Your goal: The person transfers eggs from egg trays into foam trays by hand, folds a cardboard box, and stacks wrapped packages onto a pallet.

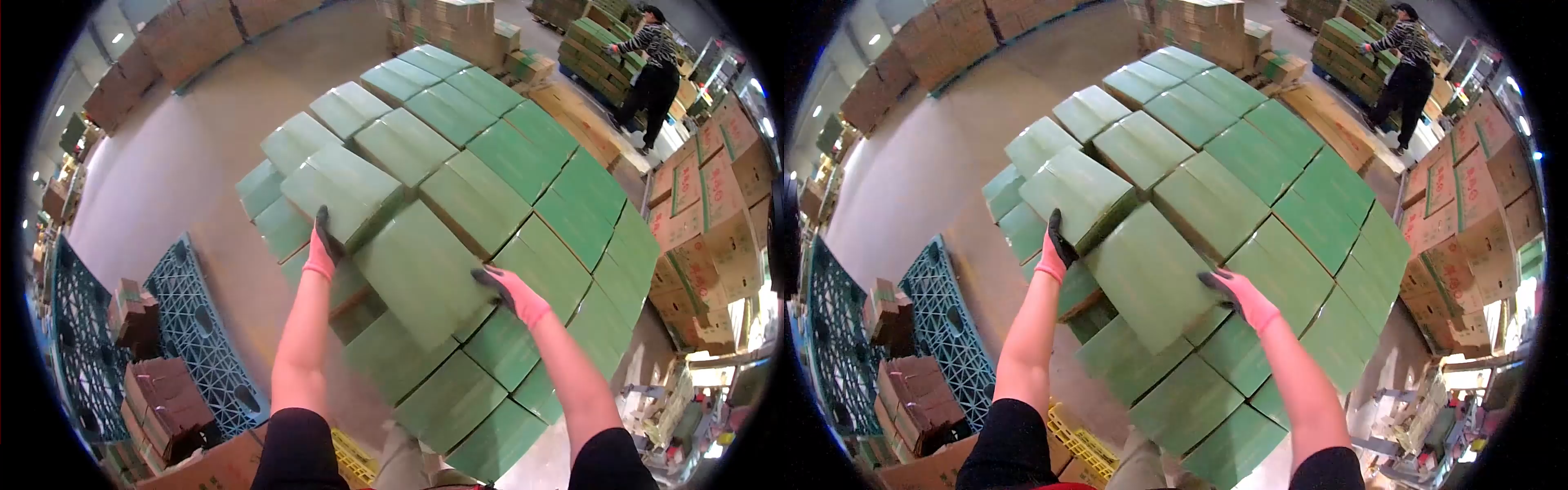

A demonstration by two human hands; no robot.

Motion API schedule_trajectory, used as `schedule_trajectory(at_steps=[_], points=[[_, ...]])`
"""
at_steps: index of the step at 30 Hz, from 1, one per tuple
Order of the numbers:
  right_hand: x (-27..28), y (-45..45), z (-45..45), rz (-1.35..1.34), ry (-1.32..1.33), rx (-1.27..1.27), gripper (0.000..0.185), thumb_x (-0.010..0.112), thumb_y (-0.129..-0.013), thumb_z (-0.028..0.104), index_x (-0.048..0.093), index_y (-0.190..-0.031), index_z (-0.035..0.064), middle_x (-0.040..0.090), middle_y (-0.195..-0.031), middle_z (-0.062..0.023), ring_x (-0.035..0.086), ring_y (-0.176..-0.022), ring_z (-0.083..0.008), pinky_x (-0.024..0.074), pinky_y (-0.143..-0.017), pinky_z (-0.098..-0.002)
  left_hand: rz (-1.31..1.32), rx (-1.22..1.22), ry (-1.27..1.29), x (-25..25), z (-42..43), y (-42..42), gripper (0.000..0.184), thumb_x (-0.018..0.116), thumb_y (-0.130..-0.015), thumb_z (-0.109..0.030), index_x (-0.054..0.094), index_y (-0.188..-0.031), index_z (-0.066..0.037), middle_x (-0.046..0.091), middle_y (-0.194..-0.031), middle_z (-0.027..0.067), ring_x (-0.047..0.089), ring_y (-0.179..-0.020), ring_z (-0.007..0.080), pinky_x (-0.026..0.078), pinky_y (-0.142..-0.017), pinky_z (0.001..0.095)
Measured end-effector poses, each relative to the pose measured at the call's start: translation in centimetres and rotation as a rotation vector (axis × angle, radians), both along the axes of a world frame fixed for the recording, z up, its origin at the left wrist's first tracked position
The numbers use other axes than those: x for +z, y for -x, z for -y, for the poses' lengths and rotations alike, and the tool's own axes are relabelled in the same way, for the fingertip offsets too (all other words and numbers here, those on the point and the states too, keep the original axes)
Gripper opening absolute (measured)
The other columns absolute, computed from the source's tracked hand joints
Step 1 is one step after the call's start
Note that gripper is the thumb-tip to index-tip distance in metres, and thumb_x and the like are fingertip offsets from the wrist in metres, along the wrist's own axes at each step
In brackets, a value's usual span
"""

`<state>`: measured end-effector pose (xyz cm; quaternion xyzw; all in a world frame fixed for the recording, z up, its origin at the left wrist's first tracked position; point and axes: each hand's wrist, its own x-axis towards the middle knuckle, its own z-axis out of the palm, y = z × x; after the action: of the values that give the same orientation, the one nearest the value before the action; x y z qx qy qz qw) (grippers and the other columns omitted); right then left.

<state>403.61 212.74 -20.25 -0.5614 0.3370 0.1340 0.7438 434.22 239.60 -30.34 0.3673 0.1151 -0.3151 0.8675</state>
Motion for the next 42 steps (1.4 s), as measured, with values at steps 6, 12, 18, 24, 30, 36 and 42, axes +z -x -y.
schedule_trajectory(at_steps=[6, 12, 18, 24, 30, 36, 42], points=[[-9.0, -0.1, -5.3, -0.081, 0.994, -0.229, 0.09, 0.076, -0.075, 0.031, 0.027, -0.143, -0.0016, 0.034, -0.143, -0.0276, 0.031, -0.136, -0.0397, 0.0313, -0.111, -0.0424, 0.291, 0.068, -1.479, -4.2, 0.7, -1.9, 0.069, 0.05, -0.09, -0.054, 0.043, -0.138, -0.004, 0.037, -0.144, 0.0208, 0.041, -0.127, 0.0367, 0.035, -0.105, 0.0459], [-9.8, 1.0, -7.2, 0.031, 0.629, -0.294, 0.085, 0.069, -0.081, 0.032, 0.026, -0.144, -0.0061, 0.034, -0.146, -0.0255, 0.033, -0.137, -0.0341, 0.0294, -0.112, -0.039, 0.174, -0.128, -0.457, -4.3, 2.0, 13.6, 0.064, 0.052, -0.096, -0.033, 0.026, -0.147, -0.006, 0.031, -0.149, 0.01, 0.033, -0.135, 0.0273, 0.028, -0.111, 0.04], [-7.8, 7.9, -3.4, 0.204, 0.808, -0.001, 0.06, 0.06, -0.085, 0.032, 0.046, -0.133, -0.0012, 0.044, -0.138, -0.0234, 0.043, -0.129, -0.036, 0.0354, -0.109, -0.0408, 0.423, -0.255, -0.729, -5.9, 4.8, 18.8, 0.037, 0.042, -0.098, -0.025, 0.048, -0.122, 0.002, 0.05, -0.128, 0.0148, 0.047, -0.114, 0.0265, 0.036, -0.102, 0.0407], [-1.5, 37.0, 8.8, -0.068, 0.943, -0.403, 0.046, 0.059, -0.088, 0.029, 0.053, -0.129, 0.0084, 0.055, -0.126, -0.0169, 0.054, -0.114, -0.0319, 0.0436, -0.099, -0.0395, 0.831, -0.044, -0.98, -4.5, 8.2, 24.0, 0.047, 0.052, -0.095, -0.027, 0.048, -0.132, 0.0, 0.052, -0.133, 0.0154, 0.052, -0.118, 0.0289, 0.04, -0.102, 0.0414], [-11.0, 85.0, 28.2, 0.151, 0.366, -2.026, 0.036, 0.061, -0.087, 0.052, 0.059, -0.102, 0.0202, 0.049, -0.075, -0.0012, 0.044, -0.064, -0.017, 0.039, -0.058, -0.0355, 0.917, -0.475, -0.801, 3.9, 19.6, 53.8, 0.044, 0.048, -0.098, -0.028, 0.048, -0.133, -0.001, 0.052, -0.135, 0.011, 0.05, -0.122, 0.0271, 0.037, -0.106, 0.0402], [-11.9, 110.5, 35.7, 0.287, -0.217, -2.25, 0.086, 0.065, -0.071, 0.069, 0.038, -0.137, 0.0217, 0.041, -0.14, -0.0034, 0.039, -0.126, -0.0296, 0.0409, -0.092, -0.0537, 0.35, -1.02, -0.745, 10.5, 32.0, 79.4, 0.044, 0.047, -0.098, -0.025, 0.045, -0.135, 0.0, 0.051, -0.136, 0.0127, 0.05, -0.121, 0.0281, 0.037, -0.106, 0.04], [-12.3, 104.5, 36.3, 0.162, 0.147, -2.259, 0.071, 0.073, -0.078, 0.046, 0.036, -0.134, 0.023, 0.053, -0.12, -0.004, 0.055, -0.098, -0.0247, 0.0475, -0.072, -0.0472, 0.705, -1.466, -0.487, 9.0, 47.4, 92.1, 0.037, 0.054, -0.091, -0.009, 0.054, -0.127, 0.002, 0.063, -0.111, 0.0076, 0.059, -0.104, 0.0166, 0.045, -0.095, 0.0276]])
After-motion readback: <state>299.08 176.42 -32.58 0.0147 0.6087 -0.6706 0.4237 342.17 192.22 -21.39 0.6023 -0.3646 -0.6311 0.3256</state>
